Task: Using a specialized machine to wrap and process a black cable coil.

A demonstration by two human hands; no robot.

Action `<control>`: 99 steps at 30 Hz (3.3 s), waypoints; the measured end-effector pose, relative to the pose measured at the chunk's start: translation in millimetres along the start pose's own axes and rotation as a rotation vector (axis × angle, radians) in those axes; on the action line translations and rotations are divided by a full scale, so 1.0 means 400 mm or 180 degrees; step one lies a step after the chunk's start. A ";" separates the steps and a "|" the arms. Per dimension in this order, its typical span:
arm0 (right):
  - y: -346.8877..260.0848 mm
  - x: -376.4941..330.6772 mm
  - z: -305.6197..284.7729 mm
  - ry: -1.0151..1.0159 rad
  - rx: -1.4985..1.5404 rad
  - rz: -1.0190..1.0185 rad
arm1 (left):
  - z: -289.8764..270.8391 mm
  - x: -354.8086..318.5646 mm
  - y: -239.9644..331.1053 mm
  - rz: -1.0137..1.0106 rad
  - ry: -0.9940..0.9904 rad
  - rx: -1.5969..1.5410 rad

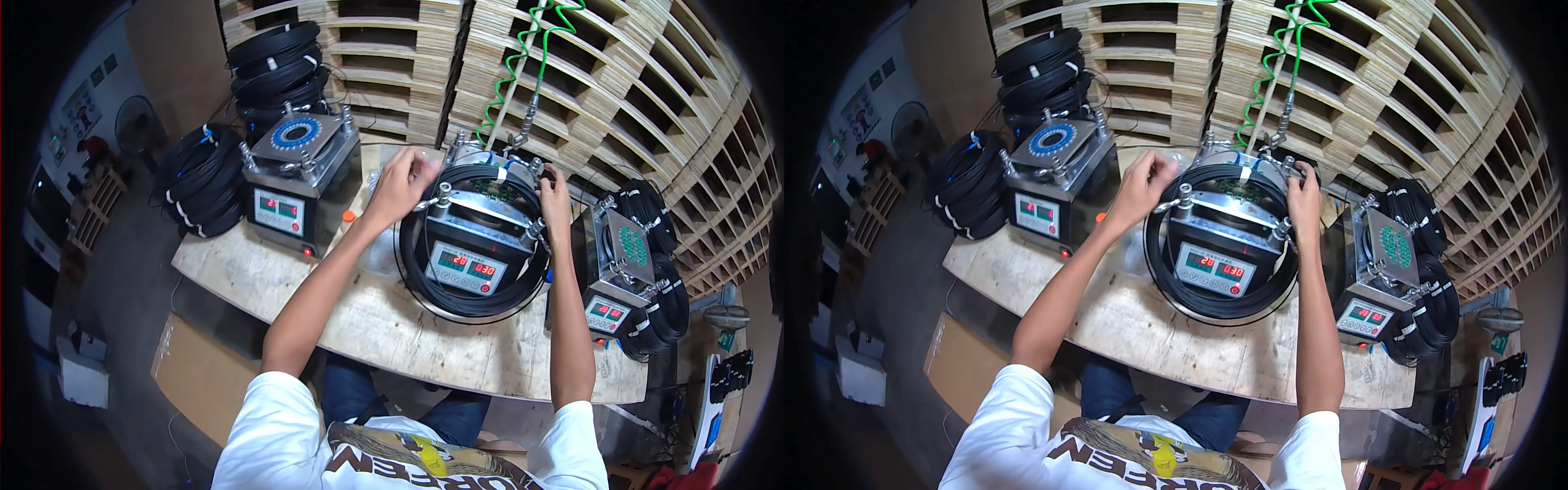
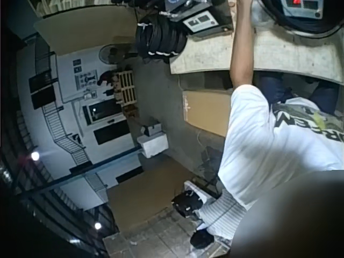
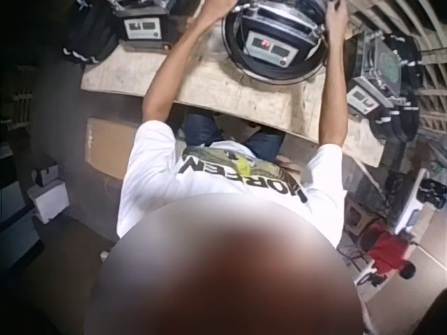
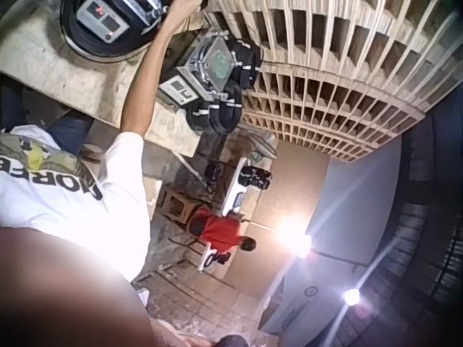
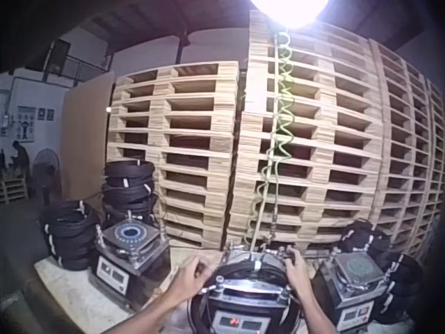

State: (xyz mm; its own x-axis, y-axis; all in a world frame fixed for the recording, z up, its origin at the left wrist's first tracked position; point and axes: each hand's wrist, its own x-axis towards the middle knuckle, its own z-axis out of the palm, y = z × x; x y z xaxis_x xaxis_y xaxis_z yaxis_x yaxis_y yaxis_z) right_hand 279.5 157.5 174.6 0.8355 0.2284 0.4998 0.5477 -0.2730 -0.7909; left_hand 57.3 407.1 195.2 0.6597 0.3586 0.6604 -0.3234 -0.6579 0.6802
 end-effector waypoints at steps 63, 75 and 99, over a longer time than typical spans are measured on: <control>-0.175 -0.391 -0.174 0.0360 -0.0524 -0.0765 | 0.072 -0.145 0.030 -0.0113 -0.0326 0.0864; -0.235 -0.376 -0.013 -0.0262 -0.0482 -0.1197 | 0.087 -0.133 -0.002 0.0060 -0.0264 0.0403; -0.308 0.204 0.096 -0.3625 -0.3102 -0.1086 | -0.017 0.064 0.060 -0.0317 -0.1049 0.0324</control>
State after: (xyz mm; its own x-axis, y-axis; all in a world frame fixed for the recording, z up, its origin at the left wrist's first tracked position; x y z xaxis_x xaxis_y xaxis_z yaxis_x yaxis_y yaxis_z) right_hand 278.3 245.6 299.2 0.4410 0.8520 -0.2823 0.8944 -0.4433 0.0594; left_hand 61.7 404.9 230.5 0.8733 0.2022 0.4432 -0.1883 -0.6990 0.6899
